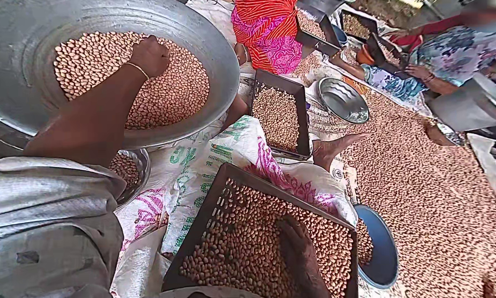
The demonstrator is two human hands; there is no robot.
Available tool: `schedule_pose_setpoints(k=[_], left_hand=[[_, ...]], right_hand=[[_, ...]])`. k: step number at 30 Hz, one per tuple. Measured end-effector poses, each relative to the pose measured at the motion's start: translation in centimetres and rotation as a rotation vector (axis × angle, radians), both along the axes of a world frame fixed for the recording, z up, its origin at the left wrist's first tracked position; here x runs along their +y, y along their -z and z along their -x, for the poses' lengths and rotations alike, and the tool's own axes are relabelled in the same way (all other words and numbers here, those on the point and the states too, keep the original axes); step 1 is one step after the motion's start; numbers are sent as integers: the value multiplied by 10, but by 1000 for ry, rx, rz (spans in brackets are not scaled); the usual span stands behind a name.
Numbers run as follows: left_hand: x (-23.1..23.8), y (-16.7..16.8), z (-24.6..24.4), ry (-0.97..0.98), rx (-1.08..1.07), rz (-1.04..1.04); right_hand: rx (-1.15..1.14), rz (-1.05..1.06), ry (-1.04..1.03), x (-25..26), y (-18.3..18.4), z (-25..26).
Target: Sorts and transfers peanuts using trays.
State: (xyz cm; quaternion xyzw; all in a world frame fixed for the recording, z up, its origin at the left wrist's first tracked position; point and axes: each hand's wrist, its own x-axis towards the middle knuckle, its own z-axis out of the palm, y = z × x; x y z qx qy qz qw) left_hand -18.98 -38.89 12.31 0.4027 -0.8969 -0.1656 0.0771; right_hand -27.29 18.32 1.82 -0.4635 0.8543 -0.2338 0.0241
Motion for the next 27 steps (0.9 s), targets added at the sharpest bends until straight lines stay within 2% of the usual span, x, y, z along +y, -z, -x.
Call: schedule_pose_setpoints(k=[4, 8, 12, 16, 19, 21, 23, 25, 27], left_hand=[[1, 4, 9, -17, -29, 43], [6, 7, 13, -4, -51, 64], [3, 6, 11, -28, 29, 4], [-14, 7, 29, -6, 297, -47], [8, -23, 62, 9, 536, -369], [18, -46, 87, 190, 800, -543], [29, -61, 106, 315, 971, -564], [39, -61, 107, 319, 922, -511], [45, -46, 94, 327, 676, -405]], right_hand=[[109, 85, -35, 14, 33, 13], [99, 76, -33, 14, 31, 13], [110, 87, -40, 14, 32, 13], [100, 89, -30, 14, 33, 13], [69, 73, -24, 18, 35, 16], [64, 78, -24, 19, 37, 17], [68, 78, -25, 19, 38, 17], [73, 80, -28, 18, 36, 17], [67, 81, -26, 19, 36, 17]])
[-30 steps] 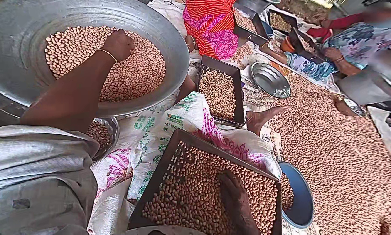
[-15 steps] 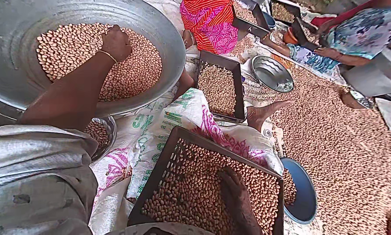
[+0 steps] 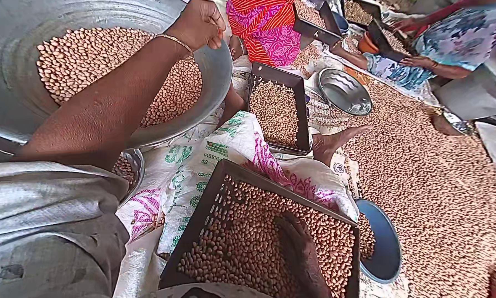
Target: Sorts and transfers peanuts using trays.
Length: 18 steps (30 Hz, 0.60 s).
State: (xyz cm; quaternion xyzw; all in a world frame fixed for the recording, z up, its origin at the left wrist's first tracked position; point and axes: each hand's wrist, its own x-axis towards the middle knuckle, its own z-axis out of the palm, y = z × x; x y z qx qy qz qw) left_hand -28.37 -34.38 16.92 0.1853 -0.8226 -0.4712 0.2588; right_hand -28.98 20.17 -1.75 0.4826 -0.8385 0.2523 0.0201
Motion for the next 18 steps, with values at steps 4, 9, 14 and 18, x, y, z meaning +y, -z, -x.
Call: schedule_pose_setpoints(k=[4, 9, 14, 18], left_hand=[[-11, 41, -45, 131, -387, 309], [-18, 61, -71, 274, -635, 409], [-23, 80, -64, 449, -714, 609], [-18, 83, -60, 439, -747, 696]], right_hand=[[-2, -10, -5, 0, -1, 0], [0, -6, -2, -3, -2, 0], [-49, -22, 15, -4, -6, -2], [-32, -18, 10, -4, -5, -2]])
